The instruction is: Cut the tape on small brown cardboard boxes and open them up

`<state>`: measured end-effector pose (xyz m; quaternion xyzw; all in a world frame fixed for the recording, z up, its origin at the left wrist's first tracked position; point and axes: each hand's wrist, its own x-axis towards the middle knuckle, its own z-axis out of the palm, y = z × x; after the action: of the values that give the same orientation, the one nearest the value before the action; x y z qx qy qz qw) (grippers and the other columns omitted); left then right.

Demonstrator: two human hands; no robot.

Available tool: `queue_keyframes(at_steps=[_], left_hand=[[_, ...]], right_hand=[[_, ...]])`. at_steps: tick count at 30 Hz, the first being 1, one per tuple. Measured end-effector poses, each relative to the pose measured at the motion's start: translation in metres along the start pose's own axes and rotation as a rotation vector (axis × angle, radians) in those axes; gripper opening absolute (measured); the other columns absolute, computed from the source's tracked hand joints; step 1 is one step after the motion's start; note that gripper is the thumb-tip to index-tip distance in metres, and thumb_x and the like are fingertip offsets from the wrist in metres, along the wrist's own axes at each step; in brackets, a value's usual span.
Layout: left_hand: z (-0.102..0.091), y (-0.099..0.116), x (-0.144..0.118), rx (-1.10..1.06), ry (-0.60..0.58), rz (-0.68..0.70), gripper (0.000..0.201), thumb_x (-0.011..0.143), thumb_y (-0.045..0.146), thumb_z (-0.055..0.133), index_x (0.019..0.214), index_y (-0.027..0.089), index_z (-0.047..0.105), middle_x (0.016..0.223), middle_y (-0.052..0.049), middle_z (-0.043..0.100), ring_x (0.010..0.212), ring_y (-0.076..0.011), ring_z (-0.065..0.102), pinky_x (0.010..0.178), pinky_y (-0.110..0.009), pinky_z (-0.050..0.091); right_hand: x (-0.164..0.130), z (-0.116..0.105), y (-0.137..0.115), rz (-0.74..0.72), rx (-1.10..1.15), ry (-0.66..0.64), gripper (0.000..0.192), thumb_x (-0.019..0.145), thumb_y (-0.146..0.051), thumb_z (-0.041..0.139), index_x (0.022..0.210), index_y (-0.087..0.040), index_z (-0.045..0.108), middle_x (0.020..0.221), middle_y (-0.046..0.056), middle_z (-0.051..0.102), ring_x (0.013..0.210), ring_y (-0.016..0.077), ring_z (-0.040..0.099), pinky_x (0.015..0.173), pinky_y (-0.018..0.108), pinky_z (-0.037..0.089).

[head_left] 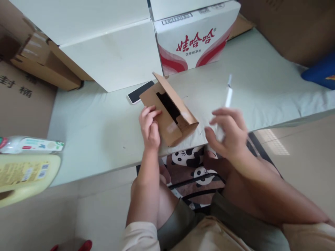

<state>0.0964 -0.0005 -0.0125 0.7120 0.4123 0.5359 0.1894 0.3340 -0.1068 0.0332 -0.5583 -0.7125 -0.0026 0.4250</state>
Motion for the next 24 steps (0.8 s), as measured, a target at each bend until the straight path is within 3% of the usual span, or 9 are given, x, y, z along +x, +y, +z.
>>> queue_keyframes(at_steps=[2, 6, 8, 11, 13, 15, 18, 20, 24], left_hand=[[-0.004, -0.002, -0.001, -0.006, 0.018, -0.062, 0.036, 0.098, 0.044, 0.042, 0.108, 0.024, 0.070, 0.132, -0.008, 0.063, 0.140, -0.0265, 0.048, 0.123, -0.043, 0.034], [-0.012, -0.006, -0.005, -0.023, 0.062, -0.090, 0.031, 0.096, 0.043, 0.045, 0.104, 0.025, 0.068, 0.131, -0.008, 0.062, 0.138, -0.0264, 0.049, 0.121, -0.044, 0.036], [-0.017, -0.009, -0.006, -0.034, 0.060, -0.075, 0.029, 0.097, 0.043, 0.046, 0.105, 0.026, 0.067, 0.131, -0.008, 0.062, 0.137, -0.0255, 0.050, 0.120, -0.044, 0.037], [-0.029, -0.016, -0.007, -0.032, 0.015, -0.070, 0.029, 0.098, 0.046, 0.048, 0.108, 0.026, 0.067, 0.134, -0.008, 0.062, 0.136, -0.0238, 0.053, 0.121, -0.044, 0.038], [-0.036, -0.021, -0.009, -0.035, -0.003, -0.134, 0.033, 0.096, 0.050, 0.051, 0.111, 0.025, 0.067, 0.136, -0.008, 0.063, 0.134, -0.0239, 0.056, 0.119, -0.044, 0.041], [-0.040, -0.025, -0.012, -0.044, 0.028, -0.281, 0.038, 0.092, 0.055, 0.058, 0.113, 0.025, 0.067, 0.130, -0.009, 0.067, 0.124, -0.0250, 0.063, 0.110, -0.042, 0.050], [-0.041, -0.026, -0.016, -0.079, 0.185, -0.508, 0.045, 0.082, 0.057, 0.068, 0.113, 0.024, 0.070, 0.114, -0.007, 0.074, 0.107, -0.0258, 0.070, 0.093, -0.039, 0.058], [-0.043, -0.025, -0.018, -0.138, 0.280, -0.581, 0.047, 0.077, 0.056, 0.071, 0.109, 0.023, 0.072, 0.108, -0.006, 0.076, 0.102, -0.0257, 0.071, 0.088, -0.039, 0.059], [-0.048, -0.020, -0.019, -0.383, 0.217, -0.574, 0.049, 0.073, 0.065, 0.063, 0.092, 0.021, 0.074, 0.098, -0.009, 0.076, 0.099, -0.0283, 0.073, 0.091, -0.042, 0.059]], right_hand=[[0.009, 0.023, 0.029, 0.143, -0.115, -0.051, 0.015, 0.093, -0.030, 0.053, 0.103, -0.021, 0.061, 0.121, 0.016, 0.066, 0.106, 0.0280, 0.065, 0.086, 0.044, 0.055], [0.011, 0.051, 0.062, 0.349, -0.265, -0.462, 0.039, 0.086, -0.025, 0.052, 0.122, -0.012, 0.062, 0.131, 0.022, 0.063, 0.114, 0.0361, 0.062, 0.095, 0.052, 0.053], [0.007, 0.052, 0.058, 0.379, -0.343, -0.571, 0.053, 0.084, -0.024, 0.053, 0.135, -0.011, 0.058, 0.149, 0.024, 0.052, 0.130, 0.0433, 0.053, 0.102, 0.059, 0.048], [0.003, 0.044, 0.038, 0.336, -0.391, -0.653, 0.059, 0.085, -0.033, 0.057, 0.140, -0.012, 0.058, 0.165, 0.021, 0.033, 0.151, 0.0511, 0.026, 0.113, 0.072, 0.032], [0.002, 0.040, 0.026, 0.297, -0.324, -0.757, 0.056, 0.089, -0.043, 0.055, 0.136, -0.013, 0.063, 0.166, 0.019, 0.033, 0.155, 0.0501, 0.017, 0.119, 0.074, 0.022], [0.002, 0.041, 0.020, 0.272, -0.211, -0.852, 0.057, 0.093, -0.050, 0.050, 0.135, -0.015, 0.065, 0.165, 0.015, 0.036, 0.157, 0.0482, 0.016, 0.122, 0.071, 0.022], [0.001, 0.047, 0.025, 0.235, -0.069, -0.868, 0.058, 0.098, -0.052, 0.042, 0.137, -0.016, 0.065, 0.164, 0.012, 0.041, 0.158, 0.0452, 0.017, 0.124, 0.065, 0.025], [0.000, 0.052, 0.033, 0.211, 0.000, -0.810, 0.060, 0.100, -0.053, 0.036, 0.136, -0.014, 0.064, 0.161, 0.014, 0.043, 0.158, 0.0420, 0.020, 0.126, 0.062, 0.024], [-0.001, 0.055, 0.044, 0.137, 0.208, -0.566, 0.078, 0.094, -0.066, 0.044, 0.151, -0.013, 0.047, 0.158, 0.021, 0.045, 0.152, 0.0389, 0.034, 0.124, 0.062, 0.030]])
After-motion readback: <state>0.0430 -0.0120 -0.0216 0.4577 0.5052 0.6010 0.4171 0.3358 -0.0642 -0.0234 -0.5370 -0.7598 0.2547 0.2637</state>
